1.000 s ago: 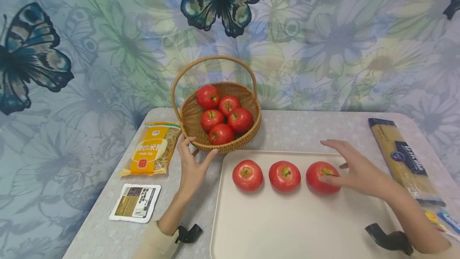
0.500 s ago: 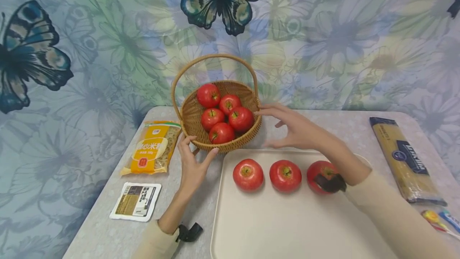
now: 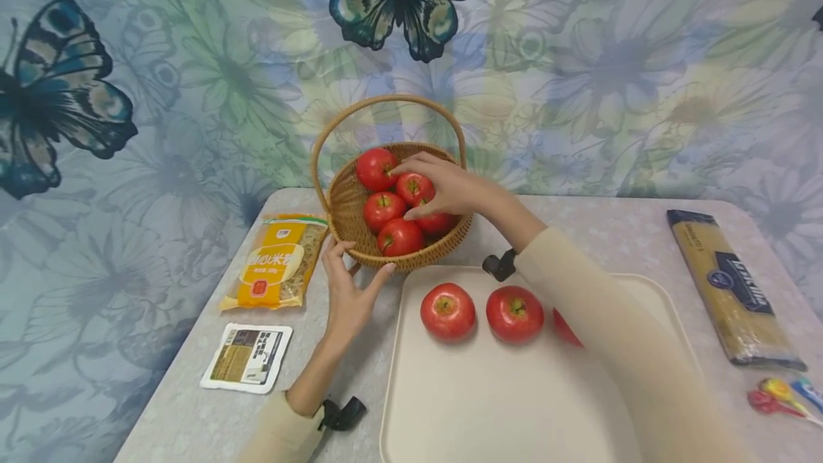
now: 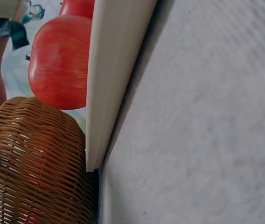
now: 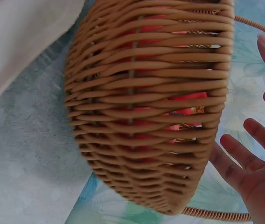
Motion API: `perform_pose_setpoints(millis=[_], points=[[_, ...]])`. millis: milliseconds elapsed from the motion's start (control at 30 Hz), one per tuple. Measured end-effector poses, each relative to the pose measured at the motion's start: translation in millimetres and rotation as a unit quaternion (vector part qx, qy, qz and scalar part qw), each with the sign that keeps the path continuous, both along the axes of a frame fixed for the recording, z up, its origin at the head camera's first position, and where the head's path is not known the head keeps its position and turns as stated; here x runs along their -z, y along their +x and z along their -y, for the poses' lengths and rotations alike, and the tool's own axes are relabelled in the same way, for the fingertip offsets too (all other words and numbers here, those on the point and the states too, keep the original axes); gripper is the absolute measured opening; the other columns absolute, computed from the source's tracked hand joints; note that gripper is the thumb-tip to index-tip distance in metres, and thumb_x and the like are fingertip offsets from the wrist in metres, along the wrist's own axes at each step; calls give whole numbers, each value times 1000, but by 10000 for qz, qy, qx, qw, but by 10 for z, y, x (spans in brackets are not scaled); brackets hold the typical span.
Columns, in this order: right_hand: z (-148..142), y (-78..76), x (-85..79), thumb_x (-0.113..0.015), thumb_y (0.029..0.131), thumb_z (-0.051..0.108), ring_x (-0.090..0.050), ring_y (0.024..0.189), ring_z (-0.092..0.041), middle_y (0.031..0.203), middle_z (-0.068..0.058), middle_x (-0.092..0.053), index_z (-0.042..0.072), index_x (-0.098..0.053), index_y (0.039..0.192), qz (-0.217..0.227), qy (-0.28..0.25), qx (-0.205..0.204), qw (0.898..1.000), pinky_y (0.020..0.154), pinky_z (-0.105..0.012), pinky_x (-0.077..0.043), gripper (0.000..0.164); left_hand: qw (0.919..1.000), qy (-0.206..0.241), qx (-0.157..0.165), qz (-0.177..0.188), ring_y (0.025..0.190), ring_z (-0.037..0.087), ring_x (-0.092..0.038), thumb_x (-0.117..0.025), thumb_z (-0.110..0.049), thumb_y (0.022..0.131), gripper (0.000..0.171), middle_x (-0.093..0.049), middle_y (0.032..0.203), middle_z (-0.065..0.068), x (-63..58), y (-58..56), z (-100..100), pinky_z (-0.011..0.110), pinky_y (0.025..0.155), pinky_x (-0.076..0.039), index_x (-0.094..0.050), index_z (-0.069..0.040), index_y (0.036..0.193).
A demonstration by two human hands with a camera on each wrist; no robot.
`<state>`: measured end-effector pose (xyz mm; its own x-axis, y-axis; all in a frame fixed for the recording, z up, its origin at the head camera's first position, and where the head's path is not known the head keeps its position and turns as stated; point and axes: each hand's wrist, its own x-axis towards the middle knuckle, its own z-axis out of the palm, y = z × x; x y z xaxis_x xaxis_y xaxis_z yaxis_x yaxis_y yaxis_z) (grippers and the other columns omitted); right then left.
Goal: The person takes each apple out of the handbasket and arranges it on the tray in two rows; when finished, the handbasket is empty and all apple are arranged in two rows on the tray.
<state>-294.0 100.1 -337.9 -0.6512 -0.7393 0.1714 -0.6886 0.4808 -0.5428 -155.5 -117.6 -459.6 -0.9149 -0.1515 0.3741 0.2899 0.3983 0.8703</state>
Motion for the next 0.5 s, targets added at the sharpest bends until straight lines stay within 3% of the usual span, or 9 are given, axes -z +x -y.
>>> perform_pose_setpoints(millis=[300,500], points=[[260,-290,-97,-81,80,39,-22,148,-32,157,-10,-28,19,-43,146,419,342,405,9977,116,-55,-29,79,10000,-4,-28,-58,147,34,-20,-76,-43,83,68,-7,159,17,4,-7,44,53,106,-42,-33,-14,128],[361,-459,-116,-81,82,31,-35,139,-34,149,-15,-38,14,-43,146,594,353,336,9970,114,-52,-31,76,9999,128,75,-77,146,35,-22,-77,-42,83,69,-7,159,16,18,6,20,55,105,-42,-34,-11,128]])
